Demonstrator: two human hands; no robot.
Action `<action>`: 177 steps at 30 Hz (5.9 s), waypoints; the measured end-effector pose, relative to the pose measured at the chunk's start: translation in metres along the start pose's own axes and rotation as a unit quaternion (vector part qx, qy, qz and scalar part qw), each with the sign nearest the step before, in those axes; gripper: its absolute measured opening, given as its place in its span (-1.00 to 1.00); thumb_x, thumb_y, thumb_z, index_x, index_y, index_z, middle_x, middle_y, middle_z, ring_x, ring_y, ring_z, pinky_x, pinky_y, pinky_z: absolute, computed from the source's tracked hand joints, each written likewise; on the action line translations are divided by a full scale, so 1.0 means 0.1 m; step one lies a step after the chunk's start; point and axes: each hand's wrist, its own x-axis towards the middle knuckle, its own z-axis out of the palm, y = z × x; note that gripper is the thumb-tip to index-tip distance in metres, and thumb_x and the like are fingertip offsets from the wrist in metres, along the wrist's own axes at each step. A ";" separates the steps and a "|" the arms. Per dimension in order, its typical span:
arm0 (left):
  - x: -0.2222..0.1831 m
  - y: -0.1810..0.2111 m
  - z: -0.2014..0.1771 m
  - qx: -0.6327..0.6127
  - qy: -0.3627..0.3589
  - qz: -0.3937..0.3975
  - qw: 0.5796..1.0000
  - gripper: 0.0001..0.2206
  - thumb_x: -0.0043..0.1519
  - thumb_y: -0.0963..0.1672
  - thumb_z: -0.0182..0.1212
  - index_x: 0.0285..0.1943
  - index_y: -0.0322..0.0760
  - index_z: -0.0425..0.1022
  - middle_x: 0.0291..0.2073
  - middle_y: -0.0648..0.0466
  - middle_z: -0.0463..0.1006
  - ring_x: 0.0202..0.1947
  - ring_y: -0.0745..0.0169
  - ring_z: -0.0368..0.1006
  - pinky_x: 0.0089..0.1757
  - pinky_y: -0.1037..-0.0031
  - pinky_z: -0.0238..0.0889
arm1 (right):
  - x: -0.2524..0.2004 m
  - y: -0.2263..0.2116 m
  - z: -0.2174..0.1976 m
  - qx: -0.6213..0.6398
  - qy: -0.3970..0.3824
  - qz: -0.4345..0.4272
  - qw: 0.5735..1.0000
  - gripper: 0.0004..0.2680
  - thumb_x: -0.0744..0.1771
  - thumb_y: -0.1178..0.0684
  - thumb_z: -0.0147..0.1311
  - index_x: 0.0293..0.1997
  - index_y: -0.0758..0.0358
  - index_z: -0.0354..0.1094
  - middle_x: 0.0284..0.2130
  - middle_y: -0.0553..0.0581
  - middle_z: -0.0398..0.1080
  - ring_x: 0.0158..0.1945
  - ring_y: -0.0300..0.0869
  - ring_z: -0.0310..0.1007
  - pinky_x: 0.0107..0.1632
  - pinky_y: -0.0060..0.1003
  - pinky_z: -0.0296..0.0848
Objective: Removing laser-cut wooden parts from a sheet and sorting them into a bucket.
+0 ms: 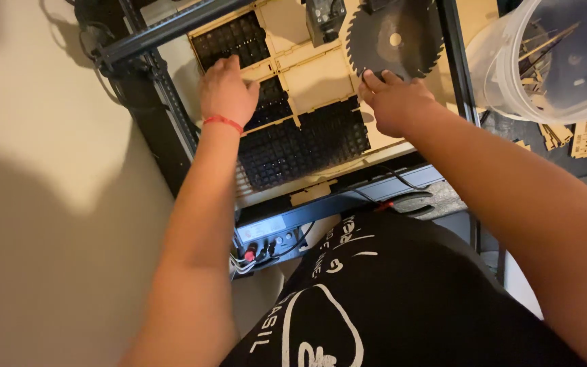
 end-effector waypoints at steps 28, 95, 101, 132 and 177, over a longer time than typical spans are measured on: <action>0.38 0.20 -0.55 0.025 -0.230 -0.018 0.973 -0.39 0.27 0.25 -0.08 -0.08 -0.35 0.41 -0.15 -0.07 0.46 -0.16 -0.07 0.38 -0.18 0.18 0.20 | 0.01 0.05 0.01 0.012 -0.006 -0.005 1.000 -0.44 0.35 0.17 -0.23 0.52 -0.05 -0.43 0.52 -0.05 -0.59 0.55 -0.01 -0.51 0.30 0.25 0.10; -2.16 2.23 0.28 -0.219 -0.171 0.304 0.911 -0.68 0.30 0.01 0.09 0.20 -0.03 0.47 -0.05 0.08 0.58 0.03 0.06 0.48 0.03 0.34 0.33 | -1.52 0.33 2.44 0.794 0.275 -0.125 0.527 -0.92 0.28 0.23 0.21 -0.21 0.36 0.46 -0.49 0.14 0.49 -0.43 -0.22 0.54 -0.40 -0.39 0.58; -1.98 2.36 0.06 -0.234 -0.105 0.326 0.910 -0.47 0.21 -0.06 0.24 0.37 -0.26 0.30 0.17 -0.26 0.45 0.16 -0.31 0.36 0.12 0.03 0.20 | -1.83 1.19 3.01 0.599 0.379 0.131 0.693 -0.88 0.30 0.09 0.30 -0.10 0.08 0.56 -0.40 0.14 0.54 -0.29 -0.13 0.54 -0.20 -0.24 0.50; -0.11 1.21 0.86 0.068 -0.050 0.173 0.981 -0.68 0.16 0.04 0.23 -0.04 -0.12 0.35 -0.09 -0.02 0.49 -0.08 -0.14 0.50 -0.01 0.05 0.25 | 0.87 0.32 1.24 0.109 0.264 0.007 0.958 -0.72 0.28 -0.14 0.02 -0.03 0.16 0.31 -0.23 0.25 0.46 -0.12 0.17 0.54 -0.11 0.11 0.52; -0.71 1.10 -0.95 -0.515 0.026 -0.051 0.855 -0.65 0.38 0.00 -0.29 -0.31 -0.17 0.36 -0.59 0.19 0.36 -0.58 0.40 0.39 -0.41 0.62 0.39 | 0.37 0.20 0.58 0.163 0.094 0.038 0.981 -0.63 0.27 -0.12 0.15 0.12 0.21 0.29 0.11 0.36 0.38 0.16 0.22 0.39 0.12 0.10 0.38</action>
